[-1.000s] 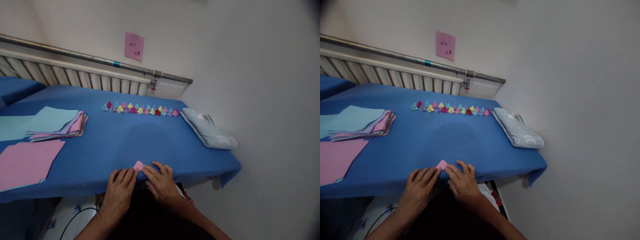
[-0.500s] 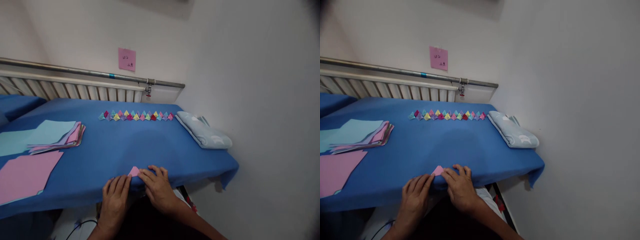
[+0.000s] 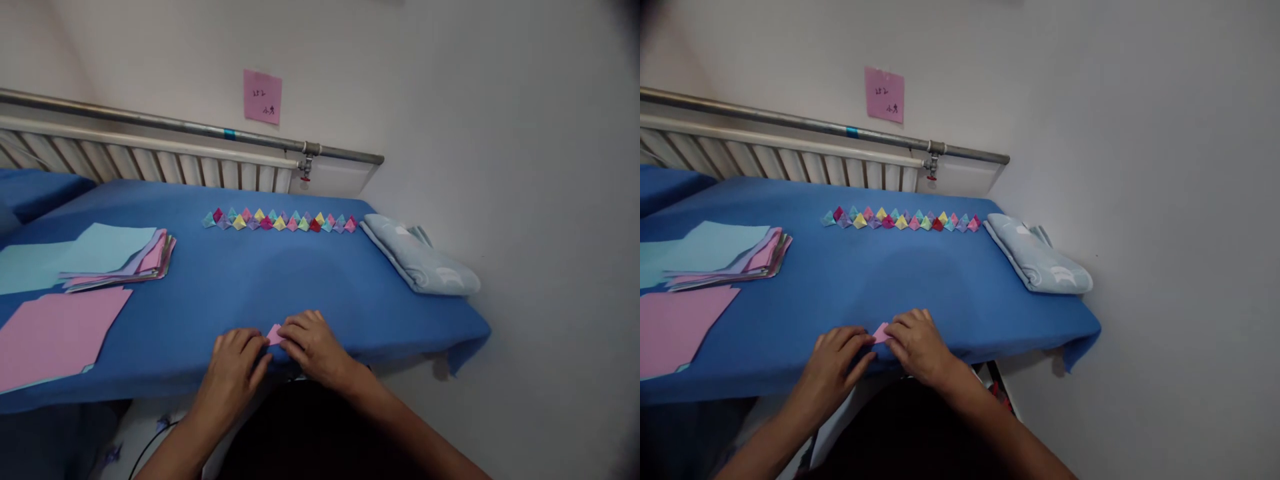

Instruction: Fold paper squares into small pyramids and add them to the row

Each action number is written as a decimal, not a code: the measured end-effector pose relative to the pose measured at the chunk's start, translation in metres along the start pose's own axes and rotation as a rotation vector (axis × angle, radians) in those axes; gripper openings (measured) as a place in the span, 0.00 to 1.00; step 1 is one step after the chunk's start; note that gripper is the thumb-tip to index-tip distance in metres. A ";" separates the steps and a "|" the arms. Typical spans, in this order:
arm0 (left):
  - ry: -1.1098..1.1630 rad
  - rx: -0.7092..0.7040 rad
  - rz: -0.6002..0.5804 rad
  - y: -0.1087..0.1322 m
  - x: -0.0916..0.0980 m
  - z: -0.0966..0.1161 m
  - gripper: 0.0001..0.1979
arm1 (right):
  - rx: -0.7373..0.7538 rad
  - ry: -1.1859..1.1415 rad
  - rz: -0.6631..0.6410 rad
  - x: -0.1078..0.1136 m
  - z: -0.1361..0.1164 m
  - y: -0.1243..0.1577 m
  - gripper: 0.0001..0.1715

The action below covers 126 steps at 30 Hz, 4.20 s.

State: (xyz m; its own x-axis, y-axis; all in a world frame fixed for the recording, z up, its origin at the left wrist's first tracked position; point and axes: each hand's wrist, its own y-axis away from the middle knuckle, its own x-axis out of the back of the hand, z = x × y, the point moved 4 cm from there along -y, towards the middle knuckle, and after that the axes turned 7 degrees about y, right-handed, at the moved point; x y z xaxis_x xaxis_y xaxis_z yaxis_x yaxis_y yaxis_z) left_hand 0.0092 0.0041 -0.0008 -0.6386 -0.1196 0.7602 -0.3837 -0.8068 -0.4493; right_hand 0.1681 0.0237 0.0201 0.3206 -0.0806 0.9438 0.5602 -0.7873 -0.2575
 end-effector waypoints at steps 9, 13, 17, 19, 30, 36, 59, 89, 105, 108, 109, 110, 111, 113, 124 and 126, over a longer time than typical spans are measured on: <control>0.361 0.256 0.208 -0.004 0.009 -0.027 0.11 | 0.126 -0.019 -0.039 -0.004 0.007 -0.013 0.10; 0.417 0.315 0.244 0.000 0.014 -0.030 0.11 | 0.140 -0.029 -0.067 0.000 0.006 -0.016 0.11; 0.425 0.336 0.228 0.000 0.012 -0.031 0.11 | 0.170 -0.032 -0.100 0.001 0.006 -0.019 0.11; 0.420 0.343 0.227 0.000 0.011 -0.031 0.11 | 0.185 -0.037 -0.100 0.000 0.007 -0.020 0.11; 0.320 0.201 0.093 -0.010 0.009 -0.022 0.11 | 0.196 0.030 -0.126 0.005 0.002 -0.022 0.09; 0.236 0.173 0.042 -0.014 0.001 -0.018 0.13 | 0.239 0.074 -0.084 0.001 0.002 -0.020 0.10; 0.280 0.156 0.022 -0.027 -0.003 -0.020 0.16 | 0.222 -0.025 0.010 -0.002 0.007 -0.017 0.12; 0.232 0.141 -0.047 -0.031 -0.004 -0.018 0.10 | 0.211 -0.069 0.029 -0.005 0.011 -0.020 0.12; 0.339 0.345 0.070 -0.036 -0.009 -0.018 0.11 | 0.138 -0.028 0.130 -0.007 0.007 -0.021 0.12; 0.363 0.369 0.093 -0.036 -0.011 -0.019 0.11 | 0.108 0.000 0.157 -0.006 0.005 -0.021 0.13; 0.363 0.387 0.100 -0.036 -0.011 -0.019 0.12 | 0.099 0.014 0.167 -0.006 0.005 -0.021 0.13; 0.358 0.412 0.110 -0.037 -0.011 -0.018 0.13 | 0.087 0.029 0.176 -0.007 0.004 -0.021 0.13; 0.347 0.440 0.121 -0.037 -0.010 -0.018 0.15 | 0.073 0.044 0.185 -0.008 0.004 -0.021 0.13; 0.306 0.491 0.144 -0.040 -0.008 -0.017 0.18 | 0.044 0.080 0.207 -0.009 0.003 -0.021 0.13; 1.050 0.930 0.120 -0.055 -0.019 -0.001 0.14 | 0.020 0.169 0.448 0.009 -0.005 -0.028 0.16; 0.996 0.825 0.190 -0.055 -0.018 0.000 0.14 | 0.014 0.148 0.464 0.009 -0.005 -0.028 0.16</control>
State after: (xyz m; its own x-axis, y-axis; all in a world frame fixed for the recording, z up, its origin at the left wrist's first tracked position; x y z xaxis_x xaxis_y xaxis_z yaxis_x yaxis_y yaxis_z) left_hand 0.0420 0.0507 0.0109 -0.9902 -0.0803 -0.1144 0.0591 -0.9822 0.1785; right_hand 0.1510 0.0419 0.0370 0.4271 -0.5082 0.7478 0.3946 -0.6394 -0.6599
